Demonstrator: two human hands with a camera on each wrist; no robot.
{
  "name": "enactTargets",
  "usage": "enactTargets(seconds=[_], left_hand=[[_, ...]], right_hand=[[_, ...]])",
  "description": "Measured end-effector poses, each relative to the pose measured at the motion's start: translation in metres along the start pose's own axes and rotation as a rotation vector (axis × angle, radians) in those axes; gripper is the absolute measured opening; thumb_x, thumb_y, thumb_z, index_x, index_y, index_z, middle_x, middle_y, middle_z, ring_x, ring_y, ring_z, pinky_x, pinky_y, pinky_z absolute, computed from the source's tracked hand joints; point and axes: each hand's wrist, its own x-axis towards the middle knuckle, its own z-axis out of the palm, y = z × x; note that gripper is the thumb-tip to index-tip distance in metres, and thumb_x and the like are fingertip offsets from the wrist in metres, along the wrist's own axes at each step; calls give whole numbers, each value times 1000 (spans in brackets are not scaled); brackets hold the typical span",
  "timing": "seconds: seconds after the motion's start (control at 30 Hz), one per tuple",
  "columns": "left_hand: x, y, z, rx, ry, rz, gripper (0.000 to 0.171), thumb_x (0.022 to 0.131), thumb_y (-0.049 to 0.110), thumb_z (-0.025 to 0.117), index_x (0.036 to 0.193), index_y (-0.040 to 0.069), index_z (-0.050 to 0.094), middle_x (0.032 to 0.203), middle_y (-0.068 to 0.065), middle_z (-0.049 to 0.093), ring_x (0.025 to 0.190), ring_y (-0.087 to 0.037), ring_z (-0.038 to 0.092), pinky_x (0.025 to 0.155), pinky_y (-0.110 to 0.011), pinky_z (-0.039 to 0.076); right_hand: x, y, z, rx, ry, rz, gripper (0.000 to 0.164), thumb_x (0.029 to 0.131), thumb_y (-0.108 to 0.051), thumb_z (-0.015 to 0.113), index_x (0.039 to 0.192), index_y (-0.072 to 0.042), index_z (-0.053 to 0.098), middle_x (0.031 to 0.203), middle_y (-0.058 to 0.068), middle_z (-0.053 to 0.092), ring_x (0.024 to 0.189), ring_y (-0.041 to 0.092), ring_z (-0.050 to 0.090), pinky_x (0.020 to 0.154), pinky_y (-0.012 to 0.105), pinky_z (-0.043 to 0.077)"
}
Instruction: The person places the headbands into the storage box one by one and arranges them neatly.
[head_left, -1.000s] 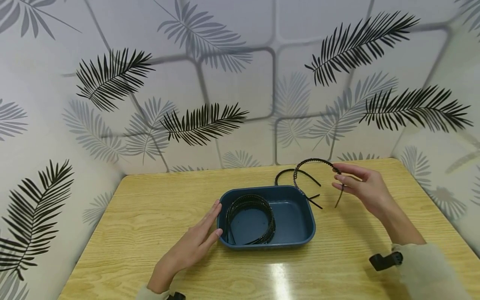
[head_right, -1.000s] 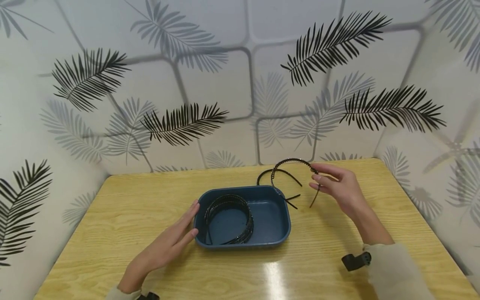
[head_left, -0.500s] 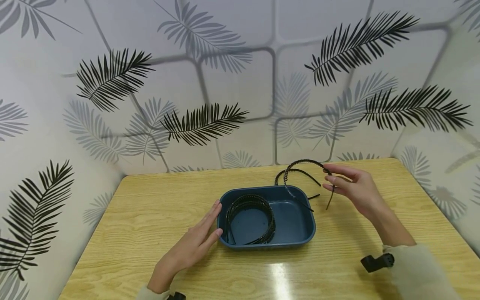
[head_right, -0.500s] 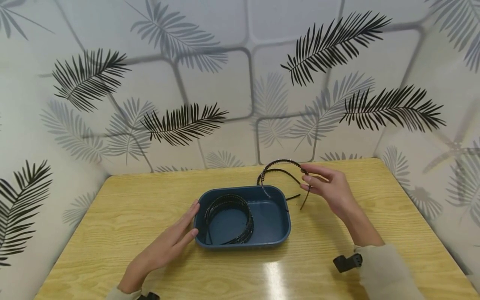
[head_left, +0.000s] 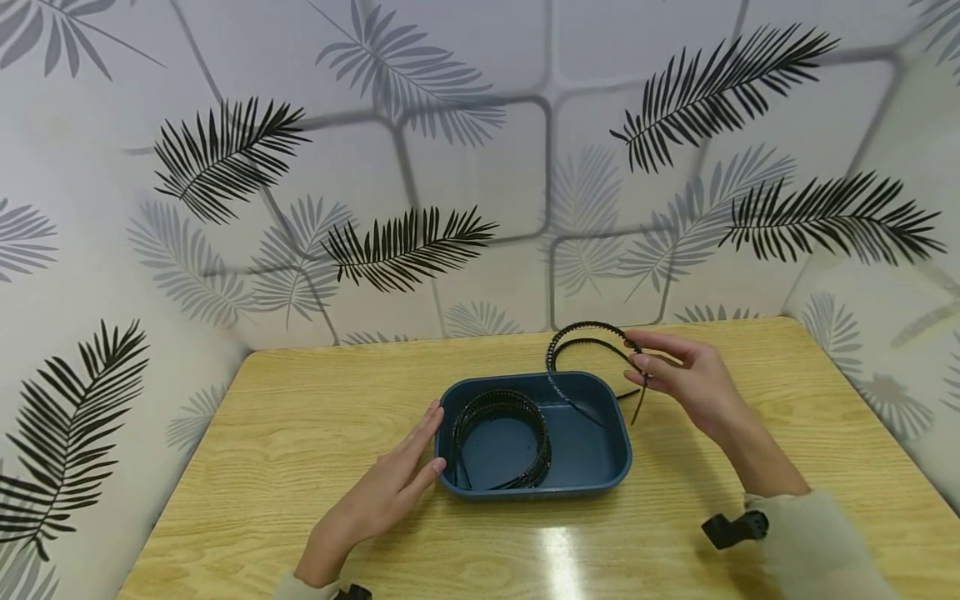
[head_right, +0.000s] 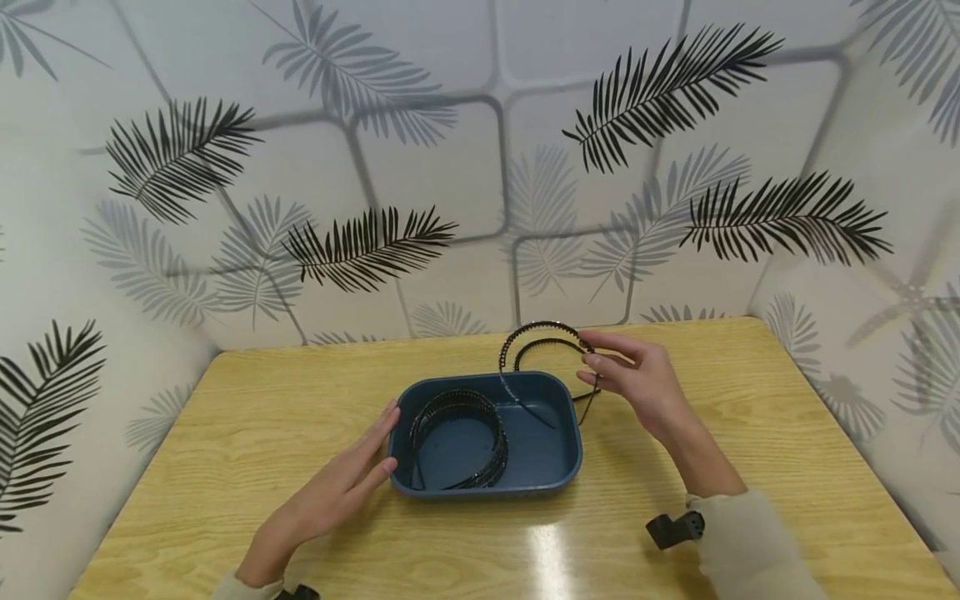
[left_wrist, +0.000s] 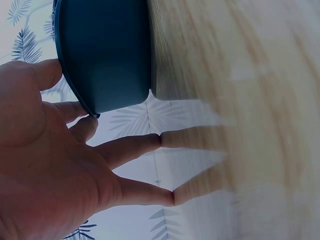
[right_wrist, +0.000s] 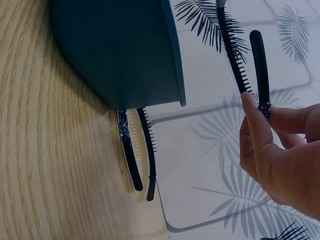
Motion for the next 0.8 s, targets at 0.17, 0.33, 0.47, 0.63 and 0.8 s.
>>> enactTargets(seconds=[0.17,0.33,0.47,0.63,0.8], left_hand=[[0,0,0,-15,-3,-1,66,112,32,45,167,17,12,171,7,3,155,-15,11,121,-51,24],[0,0,1,-26,3,8,65,112,32,45,167,16,12,172,1,5,156,-15,12,121,-53,24],[0,0,1,-15,11,15,65,112,31,45,167,15,13,172,2,6,156,-15,12,121,-52,24],[0,0,1,-10,10,13,65,112,31,45,167,15,13,171,7,4,155,-15,11,121,-52,23],[0,0,1,-17,9,7,65,112,31,45,167,16,13,171,7,4,156,-15,11,121,-51,23]], right_hand=[[1,0,9,-1,4,26,46,101,-1,64,144,9,53,135,4,60,107,15,71,92,36,56],[2,0,20,-3,8,44,47,100,0,66,144,9,54,136,8,61,106,15,72,93,38,55],[1,3,27,-27,-6,39,45,100,-1,65,144,8,55,133,6,62,106,15,72,92,37,56],[1,6,36,-35,-19,42,45,101,1,64,144,10,53,137,13,58,111,15,70,92,37,56],[2,10,47,-54,-35,53,44,101,1,62,143,11,53,147,21,49,110,14,70,92,35,56]])
